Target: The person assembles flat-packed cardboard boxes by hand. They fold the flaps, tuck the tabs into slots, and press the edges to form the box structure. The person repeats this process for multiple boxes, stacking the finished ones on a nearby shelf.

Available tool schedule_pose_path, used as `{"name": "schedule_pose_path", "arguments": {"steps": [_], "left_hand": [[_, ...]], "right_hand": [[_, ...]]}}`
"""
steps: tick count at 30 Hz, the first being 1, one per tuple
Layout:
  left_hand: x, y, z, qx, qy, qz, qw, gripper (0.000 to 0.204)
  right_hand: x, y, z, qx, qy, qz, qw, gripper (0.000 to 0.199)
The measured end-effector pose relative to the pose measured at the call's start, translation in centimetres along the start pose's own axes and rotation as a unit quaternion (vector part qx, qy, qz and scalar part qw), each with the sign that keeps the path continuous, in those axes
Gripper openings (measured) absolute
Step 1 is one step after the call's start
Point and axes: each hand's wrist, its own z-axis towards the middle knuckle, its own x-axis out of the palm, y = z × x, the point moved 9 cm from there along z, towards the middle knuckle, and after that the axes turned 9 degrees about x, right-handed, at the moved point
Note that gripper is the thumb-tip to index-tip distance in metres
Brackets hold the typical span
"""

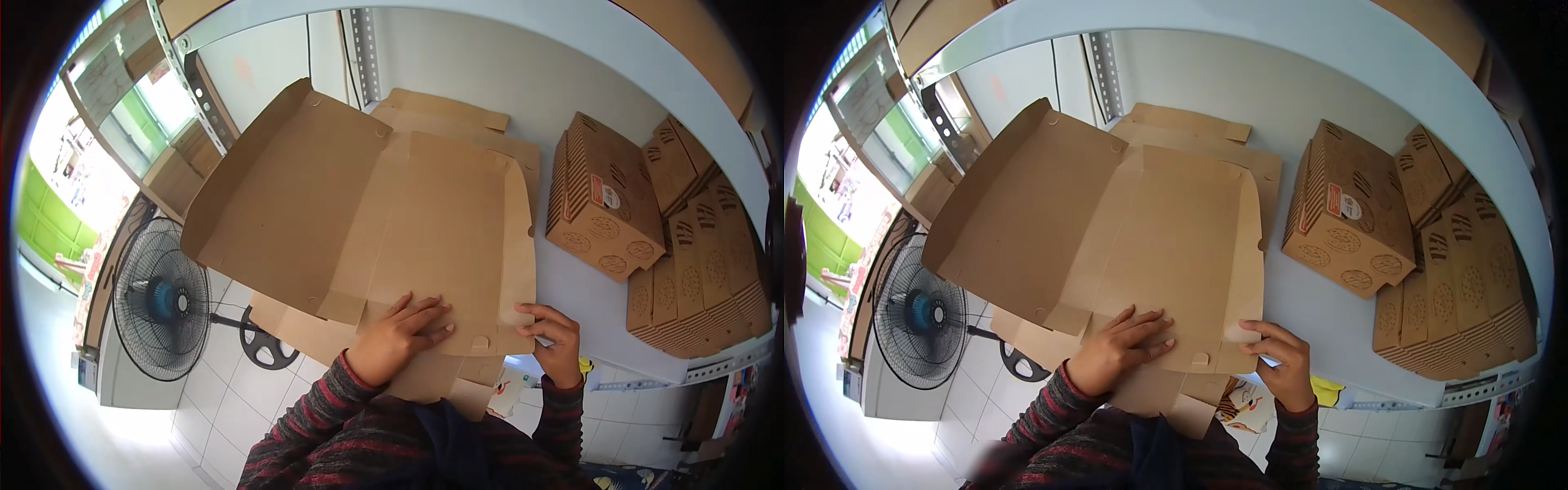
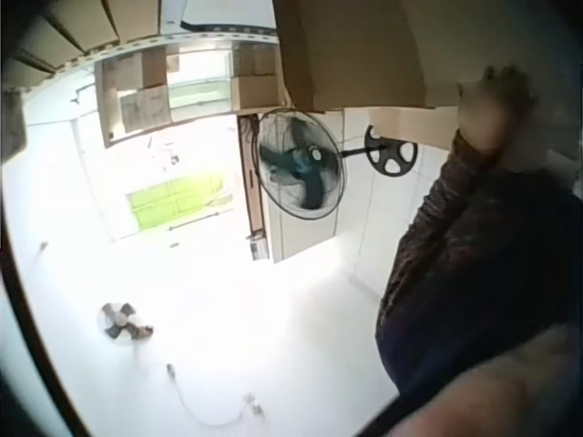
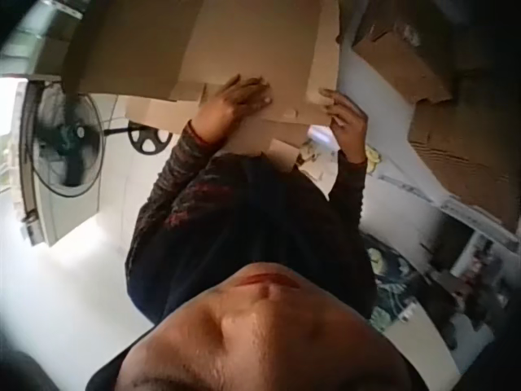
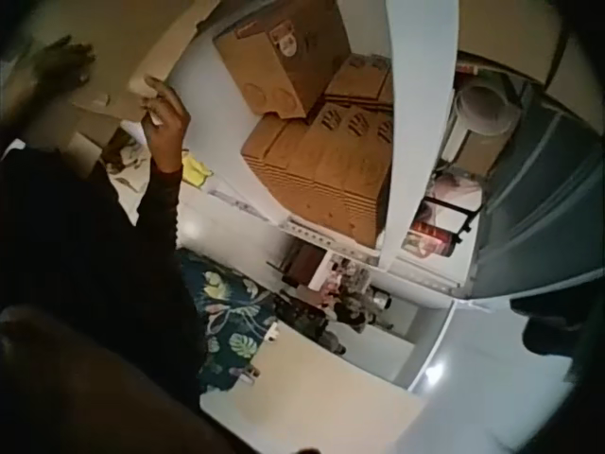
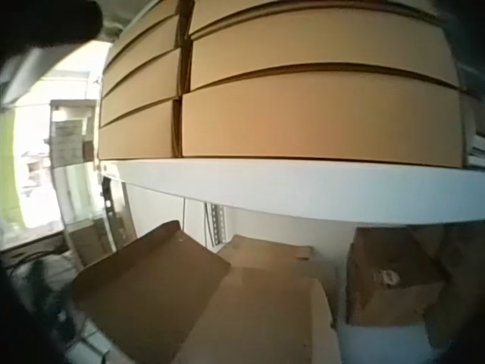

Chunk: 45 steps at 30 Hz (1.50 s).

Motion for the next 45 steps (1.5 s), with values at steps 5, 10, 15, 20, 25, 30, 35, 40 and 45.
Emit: {"name": "schedule_pose_path", "arguments": {"steps": [5,10,15,20,25,30,35,40,45], "left_hand": [[0.1,0.6,0.2,0.003,-0.007,-0.016,1.000,0.045],[1.0,-1.3,2.0,-0.011,0.011,-0.017,1.000,0.040],[1.6,-0.9,2.7,0.005,0.009,-0.036,0.999,0.038],[1.5,0.0,1.2,0.005,-0.028,-0.066,0.997,0.038],[3.2,0.1,0.7,0.040,-0.051,-0.067,0.996,0.039],[4.8,0.3,1.9,0.043,-0.106,-0.004,0.993,0.040],[4.1,-0.7,1.2,0.061,-0.087,0.028,0.994,0.043],[4.0,-0.6,1.1,0.069,-0.078,0.015,0.994,0.045],[4.0,-0.9,1.1,0.082,-0.091,0.035,0.992,0.045]], "right_hand": [[-0.2,-0.3,1.1,-0.015,0.034,0.011,0.999,0.014],[0.3,-0.1,1.5,-0.010,0.058,0.005,0.998,0.016],[0.0,-0.9,2.3,-0.008,0.052,0.015,0.998,0.017],[0.6,-1.7,2.5,0.025,0.078,0.061,0.995,0.015],[0.1,-4.6,1.6,0.084,0.039,0.073,0.993,0.016],[-0.6,-4.1,1.4,0.012,0.031,0.042,0.999,0.013],[0.8,-1.3,1.7,-0.048,0.035,0.052,0.997,0.016],[0.1,-3.9,1.0,-0.027,0.111,0.071,0.991,0.023],[-0.1,-3.6,1.5,0.019,0.083,0.036,0.996,0.016]]}}
